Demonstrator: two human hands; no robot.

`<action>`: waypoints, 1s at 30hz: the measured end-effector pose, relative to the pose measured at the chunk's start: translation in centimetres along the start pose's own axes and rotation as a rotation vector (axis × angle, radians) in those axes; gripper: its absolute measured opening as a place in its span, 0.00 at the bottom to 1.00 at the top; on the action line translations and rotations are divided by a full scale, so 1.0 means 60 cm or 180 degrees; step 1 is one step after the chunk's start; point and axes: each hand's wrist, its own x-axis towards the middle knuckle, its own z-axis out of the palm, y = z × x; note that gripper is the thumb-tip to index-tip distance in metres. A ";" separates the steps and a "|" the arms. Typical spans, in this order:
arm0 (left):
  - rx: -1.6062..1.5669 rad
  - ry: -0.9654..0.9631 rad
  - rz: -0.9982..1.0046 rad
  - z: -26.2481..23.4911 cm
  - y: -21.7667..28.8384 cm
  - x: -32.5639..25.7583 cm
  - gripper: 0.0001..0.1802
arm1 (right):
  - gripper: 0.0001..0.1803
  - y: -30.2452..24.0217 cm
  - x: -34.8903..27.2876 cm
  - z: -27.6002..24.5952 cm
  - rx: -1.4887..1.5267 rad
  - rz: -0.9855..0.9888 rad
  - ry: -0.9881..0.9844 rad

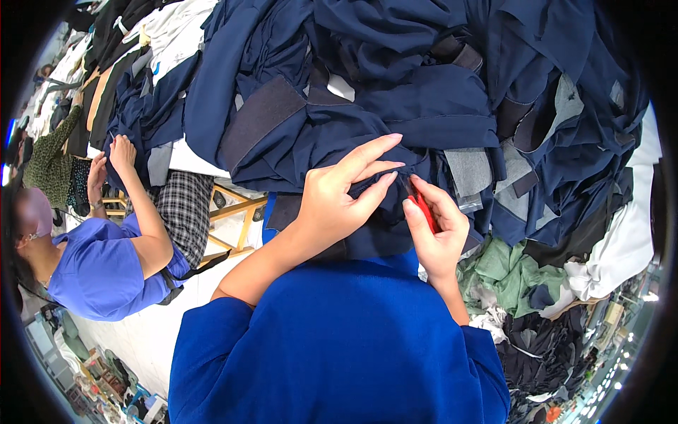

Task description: Trimming excess threads from navy blue fabric garments using thread snips.

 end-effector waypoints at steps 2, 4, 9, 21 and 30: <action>0.0009 -0.0030 0.0013 0.000 -0.001 -0.001 0.24 | 0.17 0.000 0.001 0.001 -0.0001 -0.0006 0.0009; -0.0004 -0.0033 0.0012 0.001 -0.003 -0.002 0.24 | 0.17 -0.001 0.002 0.003 0.0042 0.0062 0.0007; 0.0019 0.0043 0.0026 -0.002 -0.006 0.003 0.25 | 0.16 -0.006 0.000 -0.004 0.0055 0.0117 0.0001; 0.0164 0.0090 0.0182 0.001 -0.009 0.000 0.26 | 0.16 -0.004 0.003 0.001 0.0023 0.0183 -0.0054; -0.0090 0.0019 0.0013 0.003 -0.002 -0.003 0.26 | 0.17 -0.007 0.005 0.006 0.0091 0.0114 -0.0014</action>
